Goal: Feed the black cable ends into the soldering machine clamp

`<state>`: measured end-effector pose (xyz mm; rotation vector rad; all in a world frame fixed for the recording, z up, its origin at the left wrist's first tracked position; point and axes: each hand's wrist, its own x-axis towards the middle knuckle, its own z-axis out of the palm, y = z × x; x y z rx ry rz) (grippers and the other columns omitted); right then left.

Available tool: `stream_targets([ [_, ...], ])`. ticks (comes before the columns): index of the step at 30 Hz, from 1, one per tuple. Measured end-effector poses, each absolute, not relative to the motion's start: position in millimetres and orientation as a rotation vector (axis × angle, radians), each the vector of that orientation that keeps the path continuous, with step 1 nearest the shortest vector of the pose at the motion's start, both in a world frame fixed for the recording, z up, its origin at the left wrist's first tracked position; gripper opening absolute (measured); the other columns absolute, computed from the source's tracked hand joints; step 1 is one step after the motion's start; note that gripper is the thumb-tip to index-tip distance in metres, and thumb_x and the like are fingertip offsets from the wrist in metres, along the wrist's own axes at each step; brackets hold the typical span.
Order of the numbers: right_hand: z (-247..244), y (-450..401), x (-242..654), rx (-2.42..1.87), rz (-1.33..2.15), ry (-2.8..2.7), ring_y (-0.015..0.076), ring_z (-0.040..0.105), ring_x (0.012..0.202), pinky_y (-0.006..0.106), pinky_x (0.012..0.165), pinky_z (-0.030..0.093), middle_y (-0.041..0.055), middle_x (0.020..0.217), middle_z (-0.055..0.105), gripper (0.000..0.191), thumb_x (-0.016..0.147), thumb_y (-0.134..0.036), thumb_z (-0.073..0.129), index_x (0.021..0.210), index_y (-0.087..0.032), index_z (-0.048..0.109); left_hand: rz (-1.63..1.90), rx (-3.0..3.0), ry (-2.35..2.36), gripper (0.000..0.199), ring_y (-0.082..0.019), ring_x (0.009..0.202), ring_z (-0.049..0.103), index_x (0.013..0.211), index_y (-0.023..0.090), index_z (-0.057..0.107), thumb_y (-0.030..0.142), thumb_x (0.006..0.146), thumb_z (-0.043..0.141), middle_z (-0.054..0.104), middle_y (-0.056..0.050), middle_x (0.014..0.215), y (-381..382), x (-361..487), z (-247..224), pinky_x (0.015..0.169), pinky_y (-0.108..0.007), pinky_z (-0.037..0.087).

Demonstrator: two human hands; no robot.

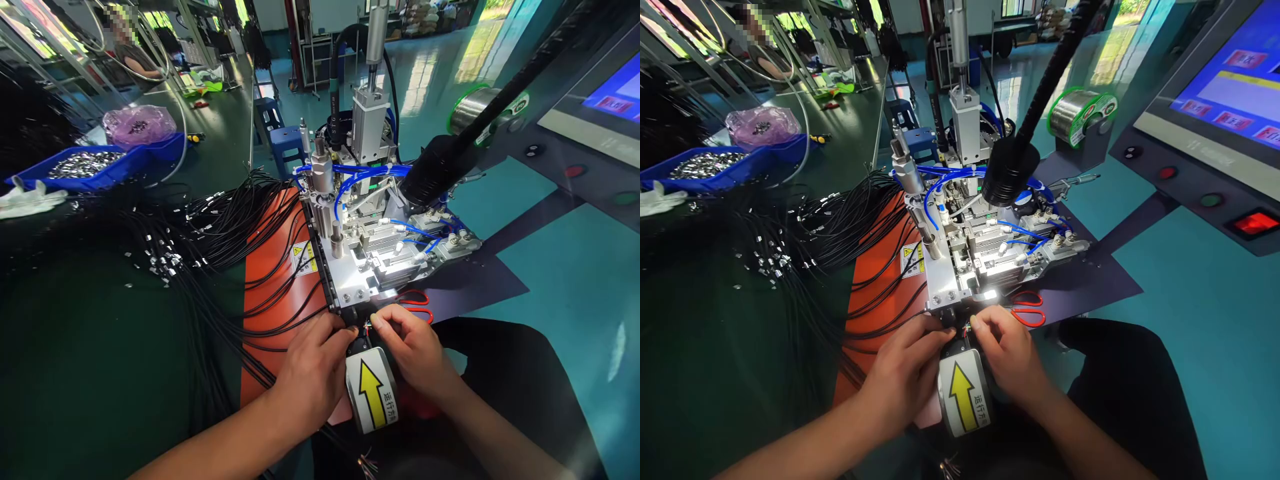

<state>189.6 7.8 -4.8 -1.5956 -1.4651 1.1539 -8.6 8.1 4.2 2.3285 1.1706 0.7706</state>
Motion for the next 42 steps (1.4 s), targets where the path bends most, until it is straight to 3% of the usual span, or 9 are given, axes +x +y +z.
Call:
stream_targets([
  [22,-5.2,9.1,190.3,-1.611,1.136,-1.479,0.0182,0.058,0.072,0.029,0.066,0.045,0.0007,0.076,0.062,0.027,0.097,-0.039,0.051,0.079,-0.021,0.060,0.773,2.428,1.176,0.027,-0.021,0.085,0.059,0.109,0.017,0.066,0.006,0.090,0.052,0.062,-0.008,0.098,9.3,-7.8,5.0,0.073,-0.034,0.052],
  [32,-6.8,9.5,188.6,-1.622,1.115,-1.471,0.0173,0.057,0.065,0.028,0.059,0.045,0.0011,0.075,0.064,0.028,0.096,-0.041,0.052,0.078,-0.021,0.060,0.774,2.440,1.171,0.027,-0.020,0.084,0.059,0.108,0.017,0.067,0.005,0.089,0.052,0.062,-0.009,0.098,10.1,-7.5,5.6,0.072,-0.033,0.053],
  [42,-12.5,5.0,186.1,-1.608,1.087,-1.436,0.0182,0.059,0.070,0.028,0.063,0.046,0.0011,0.075,0.063,0.026,0.096,-0.041,0.052,0.081,-0.021,0.061,0.770,2.440,1.164,0.028,-0.021,0.085,0.058,0.110,0.016,0.066,0.004,0.088,0.053,0.061,-0.008,0.099,9.2,-8.1,3.9,0.074,-0.034,0.053],
])
